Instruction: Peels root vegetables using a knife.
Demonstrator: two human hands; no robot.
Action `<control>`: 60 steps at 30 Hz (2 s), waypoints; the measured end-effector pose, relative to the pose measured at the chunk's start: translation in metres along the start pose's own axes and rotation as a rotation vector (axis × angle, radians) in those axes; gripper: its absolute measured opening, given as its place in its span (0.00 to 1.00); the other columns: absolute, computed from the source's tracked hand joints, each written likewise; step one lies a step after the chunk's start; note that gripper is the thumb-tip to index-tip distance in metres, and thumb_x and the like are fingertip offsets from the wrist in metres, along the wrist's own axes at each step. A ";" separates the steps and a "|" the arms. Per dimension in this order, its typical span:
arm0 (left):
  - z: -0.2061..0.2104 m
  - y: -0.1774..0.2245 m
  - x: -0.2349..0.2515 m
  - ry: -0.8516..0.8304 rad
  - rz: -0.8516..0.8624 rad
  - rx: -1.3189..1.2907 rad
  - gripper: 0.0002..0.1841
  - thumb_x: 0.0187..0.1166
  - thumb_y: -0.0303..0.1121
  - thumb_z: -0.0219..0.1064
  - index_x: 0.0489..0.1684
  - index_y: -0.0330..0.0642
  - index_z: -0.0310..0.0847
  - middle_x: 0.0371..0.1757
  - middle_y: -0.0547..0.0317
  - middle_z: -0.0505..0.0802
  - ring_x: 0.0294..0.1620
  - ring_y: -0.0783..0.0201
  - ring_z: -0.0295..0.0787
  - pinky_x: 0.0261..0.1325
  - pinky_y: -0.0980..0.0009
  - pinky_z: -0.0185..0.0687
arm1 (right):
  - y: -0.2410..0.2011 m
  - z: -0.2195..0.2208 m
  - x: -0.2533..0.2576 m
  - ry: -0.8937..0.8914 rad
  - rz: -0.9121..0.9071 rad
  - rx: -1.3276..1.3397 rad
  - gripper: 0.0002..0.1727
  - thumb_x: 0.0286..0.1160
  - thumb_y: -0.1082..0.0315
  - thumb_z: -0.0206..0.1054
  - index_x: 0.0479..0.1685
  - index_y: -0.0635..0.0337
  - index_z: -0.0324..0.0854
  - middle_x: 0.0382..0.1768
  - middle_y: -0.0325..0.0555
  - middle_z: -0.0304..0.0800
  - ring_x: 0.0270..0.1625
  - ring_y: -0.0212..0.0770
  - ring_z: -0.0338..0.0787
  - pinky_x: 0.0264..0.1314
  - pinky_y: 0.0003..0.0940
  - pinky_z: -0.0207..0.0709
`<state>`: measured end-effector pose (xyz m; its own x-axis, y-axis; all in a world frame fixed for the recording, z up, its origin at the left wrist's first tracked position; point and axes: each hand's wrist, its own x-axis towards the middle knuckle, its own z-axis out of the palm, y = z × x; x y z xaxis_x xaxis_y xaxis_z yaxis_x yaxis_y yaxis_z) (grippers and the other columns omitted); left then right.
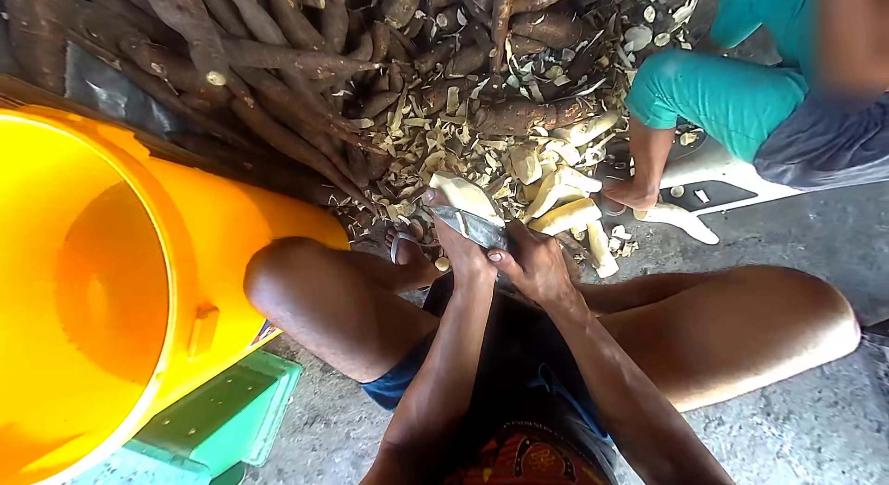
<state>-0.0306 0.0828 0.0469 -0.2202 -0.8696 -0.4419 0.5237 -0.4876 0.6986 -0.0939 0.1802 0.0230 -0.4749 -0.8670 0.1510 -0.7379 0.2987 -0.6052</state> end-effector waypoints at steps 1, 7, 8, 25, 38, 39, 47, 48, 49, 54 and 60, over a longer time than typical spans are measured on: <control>0.000 0.001 0.001 -0.007 0.005 -0.012 0.25 0.87 0.65 0.48 0.67 0.62 0.76 0.57 0.66 0.90 0.59 0.70 0.88 0.57 0.63 0.88 | 0.000 0.000 0.001 0.002 -0.010 0.019 0.51 0.74 0.18 0.36 0.34 0.60 0.84 0.18 0.46 0.82 0.22 0.45 0.86 0.22 0.47 0.77; 0.003 0.002 0.003 0.026 0.024 -0.007 0.24 0.90 0.61 0.44 0.70 0.61 0.74 0.58 0.65 0.90 0.59 0.69 0.88 0.57 0.64 0.89 | 0.002 0.002 0.010 -0.018 -0.006 0.037 0.50 0.74 0.17 0.35 0.31 0.58 0.81 0.16 0.43 0.78 0.20 0.43 0.83 0.19 0.46 0.75; 0.003 0.001 0.005 0.020 0.028 -0.007 0.24 0.90 0.61 0.44 0.70 0.61 0.75 0.59 0.65 0.90 0.60 0.69 0.88 0.58 0.63 0.88 | 0.005 0.003 0.012 -0.025 -0.012 0.038 0.51 0.74 0.17 0.34 0.31 0.58 0.82 0.16 0.43 0.79 0.20 0.44 0.83 0.20 0.46 0.75; 0.000 0.024 0.023 -0.029 0.057 0.020 0.25 0.92 0.59 0.43 0.69 0.54 0.74 0.56 0.59 0.90 0.57 0.63 0.89 0.58 0.57 0.88 | 0.006 0.006 0.033 -0.113 -0.073 0.224 0.50 0.76 0.19 0.36 0.33 0.59 0.84 0.19 0.44 0.82 0.23 0.43 0.86 0.24 0.49 0.80; -0.012 0.025 0.026 -0.117 -0.061 0.071 0.23 0.92 0.57 0.44 0.66 0.53 0.77 0.55 0.58 0.90 0.57 0.63 0.89 0.58 0.57 0.88 | 0.024 -0.010 0.041 -0.224 -0.091 0.050 0.50 0.75 0.19 0.34 0.34 0.58 0.84 0.21 0.47 0.84 0.26 0.49 0.88 0.26 0.53 0.81; -0.014 0.024 0.030 -0.109 -0.072 0.062 0.23 0.93 0.56 0.44 0.66 0.53 0.77 0.55 0.58 0.90 0.57 0.62 0.89 0.59 0.57 0.87 | 0.029 -0.006 0.044 -0.239 -0.085 0.027 0.51 0.75 0.19 0.34 0.36 0.59 0.85 0.22 0.48 0.85 0.28 0.51 0.89 0.27 0.55 0.81; -0.034 0.008 0.032 0.013 -0.136 0.075 0.23 0.94 0.53 0.45 0.67 0.48 0.75 0.53 0.52 0.89 0.54 0.58 0.89 0.57 0.54 0.87 | 0.059 0.038 0.038 -0.245 -0.160 0.041 0.54 0.75 0.18 0.28 0.31 0.61 0.82 0.21 0.51 0.84 0.28 0.52 0.90 0.28 0.56 0.81; -0.036 0.011 0.033 0.027 -0.130 0.066 0.22 0.94 0.52 0.45 0.68 0.47 0.75 0.53 0.52 0.89 0.54 0.58 0.89 0.57 0.53 0.87 | 0.055 0.035 0.040 -0.289 -0.144 0.071 0.53 0.75 0.18 0.30 0.32 0.60 0.83 0.22 0.50 0.85 0.29 0.52 0.90 0.30 0.56 0.82; -0.038 0.013 0.034 0.042 -0.120 0.064 0.22 0.94 0.51 0.45 0.67 0.47 0.76 0.53 0.52 0.90 0.53 0.57 0.90 0.56 0.53 0.88 | 0.049 0.030 0.041 -0.366 -0.113 0.111 0.52 0.74 0.18 0.32 0.35 0.59 0.84 0.23 0.50 0.85 0.31 0.51 0.90 0.33 0.56 0.82; -0.052 0.019 0.043 0.068 -0.084 0.072 0.23 0.92 0.55 0.47 0.65 0.49 0.78 0.51 0.57 0.91 0.53 0.63 0.90 0.55 0.57 0.88 | 0.009 -0.011 0.032 -0.488 -0.258 0.334 0.47 0.77 0.20 0.39 0.36 0.58 0.83 0.23 0.45 0.83 0.30 0.42 0.87 0.33 0.47 0.81; -0.043 0.022 0.027 -0.017 -0.114 0.051 0.22 0.93 0.54 0.44 0.65 0.50 0.76 0.50 0.56 0.90 0.51 0.60 0.90 0.53 0.56 0.89 | 0.020 0.002 0.052 -0.435 -0.102 0.102 0.47 0.78 0.22 0.38 0.36 0.59 0.84 0.21 0.47 0.83 0.28 0.50 0.89 0.31 0.55 0.82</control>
<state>0.0105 0.0519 0.0256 -0.2905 -0.8091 -0.5109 0.4518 -0.5866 0.6722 -0.1322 0.1403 0.0167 -0.1401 -0.9834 -0.1152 -0.7092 0.1808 -0.6814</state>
